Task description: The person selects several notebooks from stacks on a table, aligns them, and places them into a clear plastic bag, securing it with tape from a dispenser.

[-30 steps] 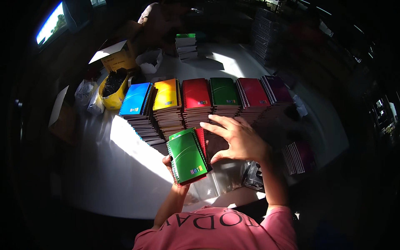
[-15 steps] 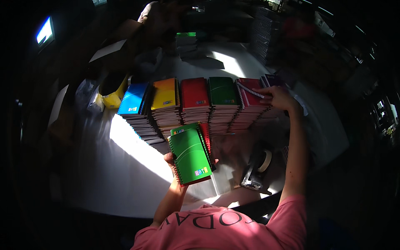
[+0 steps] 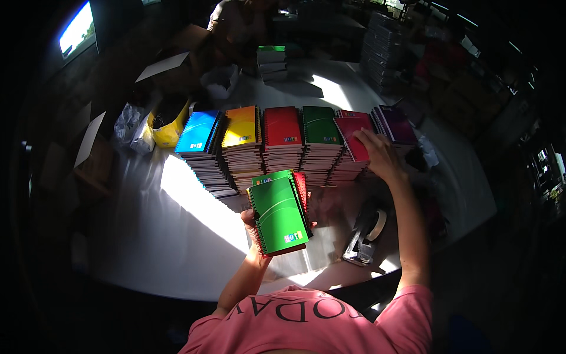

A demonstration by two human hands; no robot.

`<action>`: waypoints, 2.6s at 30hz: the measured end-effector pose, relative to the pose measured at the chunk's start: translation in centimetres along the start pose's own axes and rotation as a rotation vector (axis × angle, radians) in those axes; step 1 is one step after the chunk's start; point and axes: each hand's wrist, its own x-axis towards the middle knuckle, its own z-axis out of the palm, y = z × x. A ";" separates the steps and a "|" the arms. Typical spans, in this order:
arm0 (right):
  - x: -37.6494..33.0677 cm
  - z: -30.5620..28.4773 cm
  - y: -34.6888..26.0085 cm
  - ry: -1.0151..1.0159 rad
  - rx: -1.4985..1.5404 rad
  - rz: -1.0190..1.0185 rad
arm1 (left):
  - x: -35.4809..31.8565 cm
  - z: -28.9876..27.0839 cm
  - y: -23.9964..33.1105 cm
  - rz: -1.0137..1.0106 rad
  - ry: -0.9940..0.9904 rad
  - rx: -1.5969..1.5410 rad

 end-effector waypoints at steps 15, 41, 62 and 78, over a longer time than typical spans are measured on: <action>-2.0 -6.5 -12.9 0.647 -0.016 -0.151 | 0.8 -1.8 0.0 0.111 -0.004 0.039; -6.9 -4.2 -18.2 0.400 0.057 -0.163 | -1.6 -7.5 -0.9 0.201 0.042 0.027; -11.8 4.1 -18.2 0.301 1.015 -0.307 | -9.5 -4.3 4.4 -0.032 0.542 1.992; -16.1 15.9 -16.3 -0.019 1.172 -0.083 | -7.0 -12.4 -4.9 0.496 0.299 1.340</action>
